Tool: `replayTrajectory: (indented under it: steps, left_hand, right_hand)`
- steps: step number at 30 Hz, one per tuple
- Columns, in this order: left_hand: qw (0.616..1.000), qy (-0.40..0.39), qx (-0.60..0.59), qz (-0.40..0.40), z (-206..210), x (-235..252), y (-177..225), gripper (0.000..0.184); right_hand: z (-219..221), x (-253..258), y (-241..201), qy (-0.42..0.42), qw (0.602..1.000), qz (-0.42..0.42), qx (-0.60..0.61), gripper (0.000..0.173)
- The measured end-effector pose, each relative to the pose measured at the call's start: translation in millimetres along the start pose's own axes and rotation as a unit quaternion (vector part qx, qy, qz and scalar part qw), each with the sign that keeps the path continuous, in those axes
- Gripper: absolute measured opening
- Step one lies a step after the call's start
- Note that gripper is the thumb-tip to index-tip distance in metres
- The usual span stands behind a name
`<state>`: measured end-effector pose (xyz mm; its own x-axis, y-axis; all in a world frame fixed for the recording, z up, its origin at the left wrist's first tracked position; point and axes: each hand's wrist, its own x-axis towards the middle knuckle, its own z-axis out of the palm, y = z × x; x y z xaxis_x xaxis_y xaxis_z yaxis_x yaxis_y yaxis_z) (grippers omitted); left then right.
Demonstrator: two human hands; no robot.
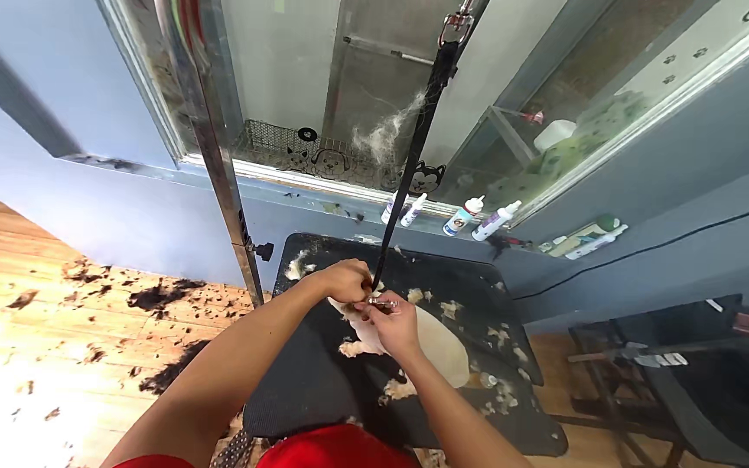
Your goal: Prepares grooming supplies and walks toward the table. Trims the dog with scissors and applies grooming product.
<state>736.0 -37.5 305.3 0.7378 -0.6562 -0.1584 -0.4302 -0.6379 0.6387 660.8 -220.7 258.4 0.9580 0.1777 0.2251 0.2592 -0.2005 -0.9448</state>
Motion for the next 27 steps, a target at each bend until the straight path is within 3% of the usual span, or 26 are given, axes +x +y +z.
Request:
replayTrajectory:
  steps: [2, 4, 6, 11, 16, 18, 20, 21, 23, 27]
  left_hand:
    - [1.000, 0.009, 0.000, 0.005, 4, 0, -4, 0.019]
    - [1.000, 0.008, -0.004, 0.004, 5, -3, -4, 0.018]
    - [1.000, 0.007, -0.015, 0.011, 3, -5, -1, 0.016]
    - [0.999, -0.023, -0.023, 0.008, 1, -2, 4, 0.017]
    - [0.999, -0.028, -0.021, 0.025, 3, 2, 6, 0.017]
    - [0.999, -0.036, -0.028, 0.021, 2, 3, 7, 0.016]
    - [0.999, -0.037, -0.032, 0.013, 2, 4, 8, 0.015]
    - [0.999, -0.036, -0.036, 0.010, 3, 4, 9, 0.015]
    - [0.999, -0.030, -0.042, 0.010, 4, 5, 8, 0.016]
    - [0.999, -0.023, -0.029, 0.016, 7, 6, 9, 0.017]
  right_hand:
    - [4, 0, -4, 0.011, 1.000, 0.003, -0.016, 0.021]
    - [4, -3, -9, -0.006, 0.996, -0.012, -0.085, 0.019]
    - [-1, -7, -10, -0.047, 0.984, -0.073, -0.153, 0.009]
    - [-13, -11, -16, -0.095, 0.963, -0.130, -0.215, 0.024]
    - [-32, -7, -22, -0.155, 0.917, -0.260, -0.260, 0.019]
    - [-38, -6, -29, -0.202, 0.923, -0.242, -0.219, 0.022]
    - [-42, -8, -36, -0.232, 0.943, -0.151, -0.187, 0.018]
    - [-42, -10, -40, -0.232, 0.951, -0.097, -0.179, 0.010]
    - [-36, -16, -41, -0.184, 0.963, -0.042, -0.190, 0.024]
    - [-17, -29, -23, -0.032, 0.939, -0.170, -0.298, 0.024]
